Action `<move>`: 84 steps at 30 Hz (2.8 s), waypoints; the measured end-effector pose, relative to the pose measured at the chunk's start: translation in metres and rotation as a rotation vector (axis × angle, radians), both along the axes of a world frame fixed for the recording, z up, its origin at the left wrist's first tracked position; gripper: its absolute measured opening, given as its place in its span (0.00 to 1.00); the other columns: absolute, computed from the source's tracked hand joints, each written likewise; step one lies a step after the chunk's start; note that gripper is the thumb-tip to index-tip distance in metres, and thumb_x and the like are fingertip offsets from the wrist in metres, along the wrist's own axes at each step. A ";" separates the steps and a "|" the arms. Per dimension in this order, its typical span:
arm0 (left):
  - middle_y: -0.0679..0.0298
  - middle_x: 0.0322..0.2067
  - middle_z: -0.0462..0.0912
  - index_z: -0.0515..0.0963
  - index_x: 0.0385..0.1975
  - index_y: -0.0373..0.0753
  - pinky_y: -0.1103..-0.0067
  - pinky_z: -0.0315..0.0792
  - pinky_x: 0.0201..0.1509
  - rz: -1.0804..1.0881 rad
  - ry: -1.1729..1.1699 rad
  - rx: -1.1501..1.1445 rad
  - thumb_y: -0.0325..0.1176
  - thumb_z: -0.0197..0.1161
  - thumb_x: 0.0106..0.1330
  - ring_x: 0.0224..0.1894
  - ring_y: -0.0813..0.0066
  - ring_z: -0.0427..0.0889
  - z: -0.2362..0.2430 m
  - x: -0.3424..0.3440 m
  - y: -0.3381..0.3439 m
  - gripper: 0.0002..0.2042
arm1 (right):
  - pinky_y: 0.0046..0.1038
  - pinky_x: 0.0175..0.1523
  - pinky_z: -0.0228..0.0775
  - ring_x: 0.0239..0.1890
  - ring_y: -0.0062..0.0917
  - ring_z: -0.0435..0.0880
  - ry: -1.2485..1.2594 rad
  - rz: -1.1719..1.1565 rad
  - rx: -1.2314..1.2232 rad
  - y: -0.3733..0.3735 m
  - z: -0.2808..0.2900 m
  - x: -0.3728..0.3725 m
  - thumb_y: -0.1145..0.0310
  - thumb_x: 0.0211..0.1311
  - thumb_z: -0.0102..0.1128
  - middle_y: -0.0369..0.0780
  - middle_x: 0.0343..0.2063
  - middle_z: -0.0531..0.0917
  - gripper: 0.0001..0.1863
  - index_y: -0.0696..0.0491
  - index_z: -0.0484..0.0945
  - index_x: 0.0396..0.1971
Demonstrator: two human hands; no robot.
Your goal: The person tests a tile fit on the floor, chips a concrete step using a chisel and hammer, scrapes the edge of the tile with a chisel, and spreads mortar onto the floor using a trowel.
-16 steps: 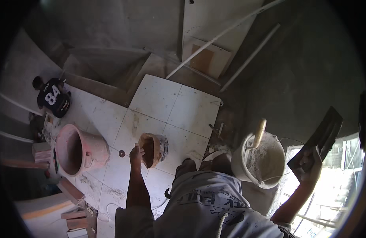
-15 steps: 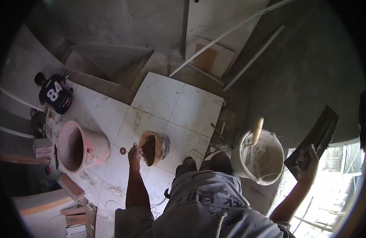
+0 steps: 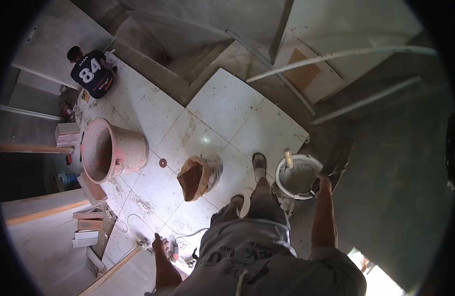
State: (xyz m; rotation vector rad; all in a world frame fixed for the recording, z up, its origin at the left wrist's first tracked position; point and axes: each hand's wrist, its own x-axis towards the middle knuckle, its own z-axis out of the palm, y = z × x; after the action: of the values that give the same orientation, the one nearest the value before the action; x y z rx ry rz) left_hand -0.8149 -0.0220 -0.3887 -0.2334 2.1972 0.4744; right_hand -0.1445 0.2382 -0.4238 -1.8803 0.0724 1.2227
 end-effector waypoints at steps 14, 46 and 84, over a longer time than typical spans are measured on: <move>0.57 0.36 0.80 0.71 0.49 0.31 0.77 0.70 0.46 -0.712 -0.055 0.281 0.47 0.49 0.67 0.39 0.72 0.79 0.046 0.212 0.293 0.23 | 0.25 0.24 0.67 0.18 0.21 0.73 0.104 0.555 -0.297 0.174 -0.191 0.012 0.73 0.46 0.61 0.33 0.20 0.74 0.10 0.52 0.73 0.31; 0.58 0.26 0.79 0.75 0.27 0.36 0.72 0.70 0.37 -0.689 -0.180 0.191 0.47 0.49 0.66 0.29 0.66 0.79 -0.084 0.099 0.468 0.19 | 0.23 0.18 0.60 0.15 0.19 0.74 -0.279 0.882 -0.187 0.387 -0.046 -0.038 0.69 0.47 0.61 0.35 0.13 0.76 0.06 0.54 0.74 0.22; 0.54 0.45 0.76 0.74 0.48 0.40 0.66 0.62 0.54 0.138 0.065 0.439 0.44 0.54 0.61 0.49 0.57 0.71 -0.245 0.391 0.969 0.20 | 0.26 0.17 0.59 0.11 0.22 0.70 -0.399 2.325 0.191 1.301 0.012 -0.483 0.74 0.45 0.60 0.36 0.11 0.73 0.06 0.55 0.71 0.18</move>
State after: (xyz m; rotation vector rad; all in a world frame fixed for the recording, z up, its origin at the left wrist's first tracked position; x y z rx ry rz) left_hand -0.4234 0.9467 -0.6334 -0.1327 2.0842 1.0355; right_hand -0.6274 1.5396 -0.4116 -1.3095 -2.8714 1.7091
